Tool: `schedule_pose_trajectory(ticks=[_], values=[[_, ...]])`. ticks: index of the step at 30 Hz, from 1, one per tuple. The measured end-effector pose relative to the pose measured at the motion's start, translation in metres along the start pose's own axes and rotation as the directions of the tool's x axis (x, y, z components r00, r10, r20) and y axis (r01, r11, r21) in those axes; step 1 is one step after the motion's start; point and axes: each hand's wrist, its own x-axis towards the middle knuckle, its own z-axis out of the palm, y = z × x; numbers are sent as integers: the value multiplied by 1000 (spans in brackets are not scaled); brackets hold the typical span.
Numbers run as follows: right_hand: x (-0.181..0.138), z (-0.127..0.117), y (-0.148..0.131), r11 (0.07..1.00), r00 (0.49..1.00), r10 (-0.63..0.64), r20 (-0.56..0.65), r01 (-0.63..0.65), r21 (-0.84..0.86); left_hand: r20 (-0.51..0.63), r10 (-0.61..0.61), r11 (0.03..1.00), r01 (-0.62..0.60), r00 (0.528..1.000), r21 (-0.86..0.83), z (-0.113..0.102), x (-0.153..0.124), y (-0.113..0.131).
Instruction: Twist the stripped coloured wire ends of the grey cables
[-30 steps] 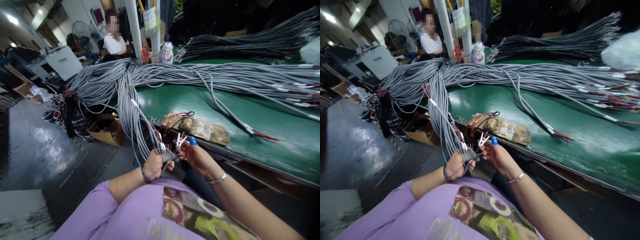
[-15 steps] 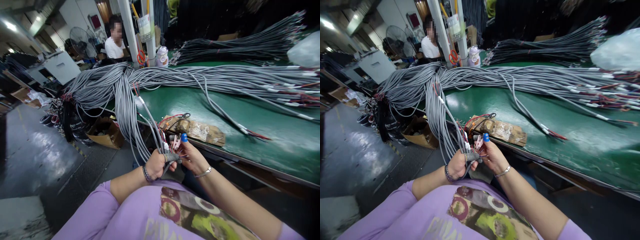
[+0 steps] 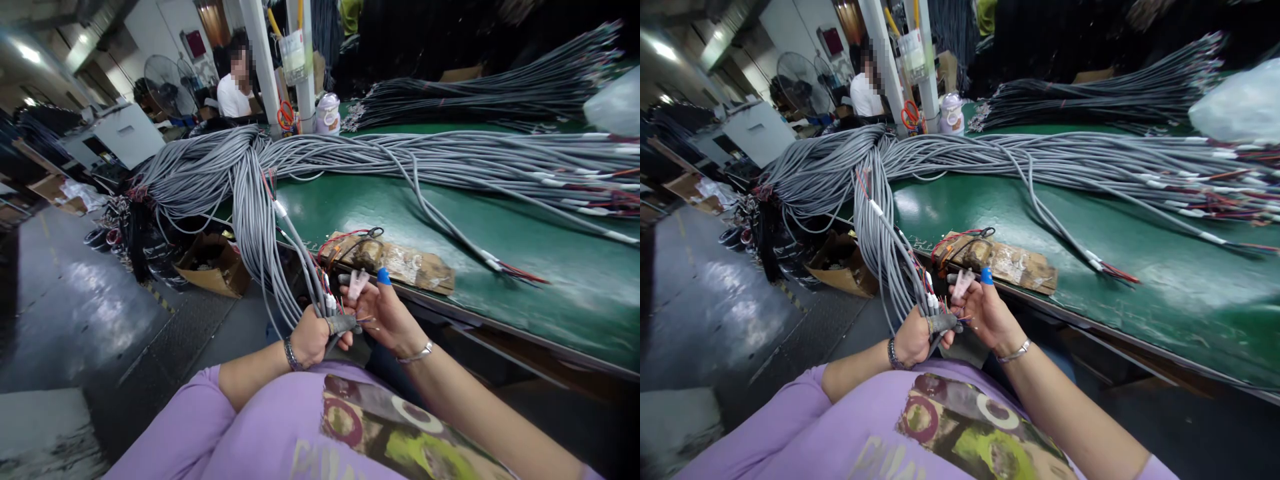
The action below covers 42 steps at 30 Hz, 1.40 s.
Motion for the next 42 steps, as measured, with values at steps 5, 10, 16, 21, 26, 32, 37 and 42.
schedule_pose_trajectory(ticks=[5,10,16,21,26,32,37,42], values=[[0,-5,0,999,996,-35,76,34,15,-81,68,997,-71,994,-41,3,-4,-2],[4,-7,6,971,978,-207,16,208,-118,-119,78,994,-86,990,-70,9,1,-2],[10,-6,12,961,974,-227,26,228,-158,-137,86,993,-96,987,-73,12,6,0],[17,-4,9,993,994,-105,12,104,50,-149,81,994,-90,986,-56,11,7,-2],[17,-5,11,991,994,-108,-6,108,78,-141,70,997,-75,988,-34,10,7,-5],[9,-8,10,993,995,-57,78,49,104,-145,59,997,-67,988,-50,5,1,-8],[4,-9,3,996,997,-21,72,15,86,-141,84,995,-91,986,-44,4,-5,-8],[6,-6,4,994,994,-103,30,103,-24,-188,111,989,-126,976,-72,7,-1,-8]])
